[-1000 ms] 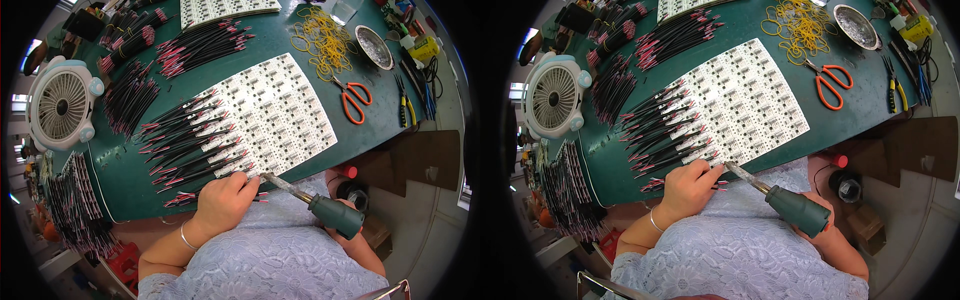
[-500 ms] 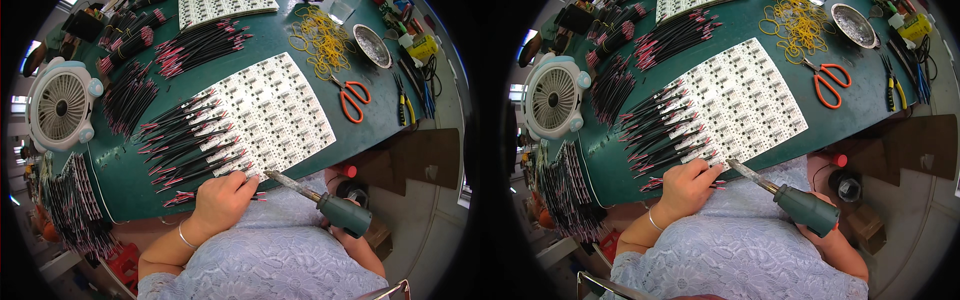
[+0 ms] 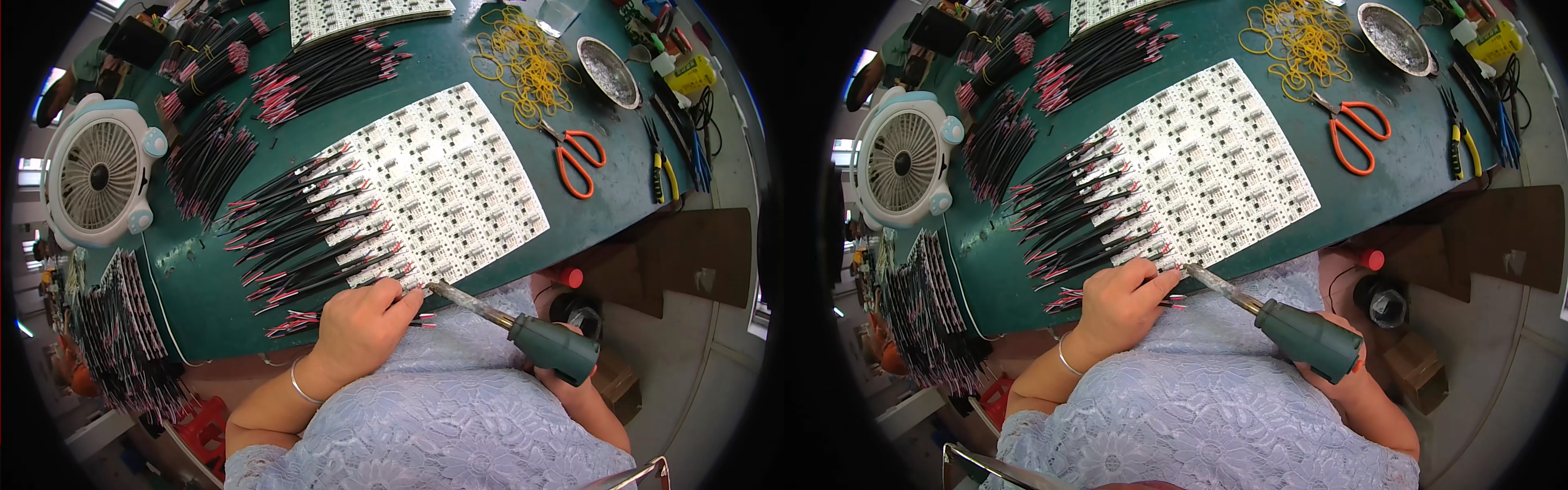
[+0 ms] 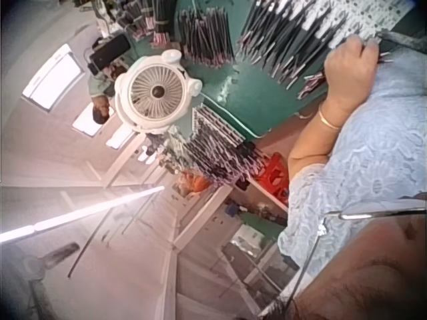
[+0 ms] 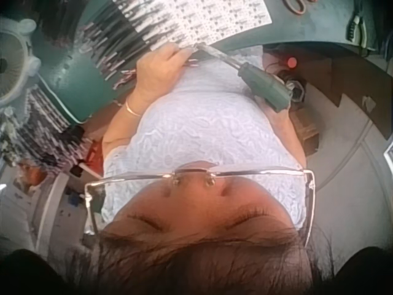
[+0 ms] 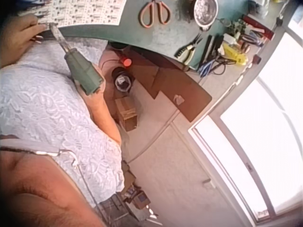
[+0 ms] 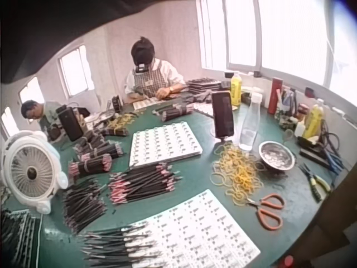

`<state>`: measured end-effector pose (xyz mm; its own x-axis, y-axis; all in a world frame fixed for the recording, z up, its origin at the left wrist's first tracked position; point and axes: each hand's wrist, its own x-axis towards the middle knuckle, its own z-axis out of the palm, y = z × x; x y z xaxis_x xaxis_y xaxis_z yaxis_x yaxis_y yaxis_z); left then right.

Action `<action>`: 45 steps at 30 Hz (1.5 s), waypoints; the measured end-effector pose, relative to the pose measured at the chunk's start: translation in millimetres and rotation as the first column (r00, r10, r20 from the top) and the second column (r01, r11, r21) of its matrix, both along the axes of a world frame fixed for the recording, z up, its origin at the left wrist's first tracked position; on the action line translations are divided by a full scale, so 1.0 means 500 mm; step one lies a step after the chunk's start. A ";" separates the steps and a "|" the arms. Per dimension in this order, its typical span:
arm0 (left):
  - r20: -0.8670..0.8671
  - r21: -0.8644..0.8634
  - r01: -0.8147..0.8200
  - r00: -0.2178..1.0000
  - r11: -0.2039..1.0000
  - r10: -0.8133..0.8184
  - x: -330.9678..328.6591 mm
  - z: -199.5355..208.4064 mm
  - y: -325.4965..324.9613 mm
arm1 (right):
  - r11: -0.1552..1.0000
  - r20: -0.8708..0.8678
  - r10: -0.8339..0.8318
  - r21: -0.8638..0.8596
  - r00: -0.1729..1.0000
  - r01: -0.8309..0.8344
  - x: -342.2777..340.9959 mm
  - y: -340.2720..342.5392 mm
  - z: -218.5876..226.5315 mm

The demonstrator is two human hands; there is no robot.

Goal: The person aligns wires onto a circuit board panel by hand and solders them to the board using a soldering iron.

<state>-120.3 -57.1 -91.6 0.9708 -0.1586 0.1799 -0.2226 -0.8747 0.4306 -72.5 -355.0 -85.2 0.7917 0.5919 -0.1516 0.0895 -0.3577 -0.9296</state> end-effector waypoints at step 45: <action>0.005 -0.086 0.051 0.999 0.995 -0.051 0.010 -0.005 0.014 | 0.988 0.263 0.146 -0.086 0.954 -0.127 0.007 -0.017 -0.009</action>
<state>-115.4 -50.2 -94.0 0.9613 -0.1913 0.1981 -0.2672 -0.8218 0.5032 -68.9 -363.6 -89.6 0.7211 0.6928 0.0112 0.3839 -0.3860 -0.8388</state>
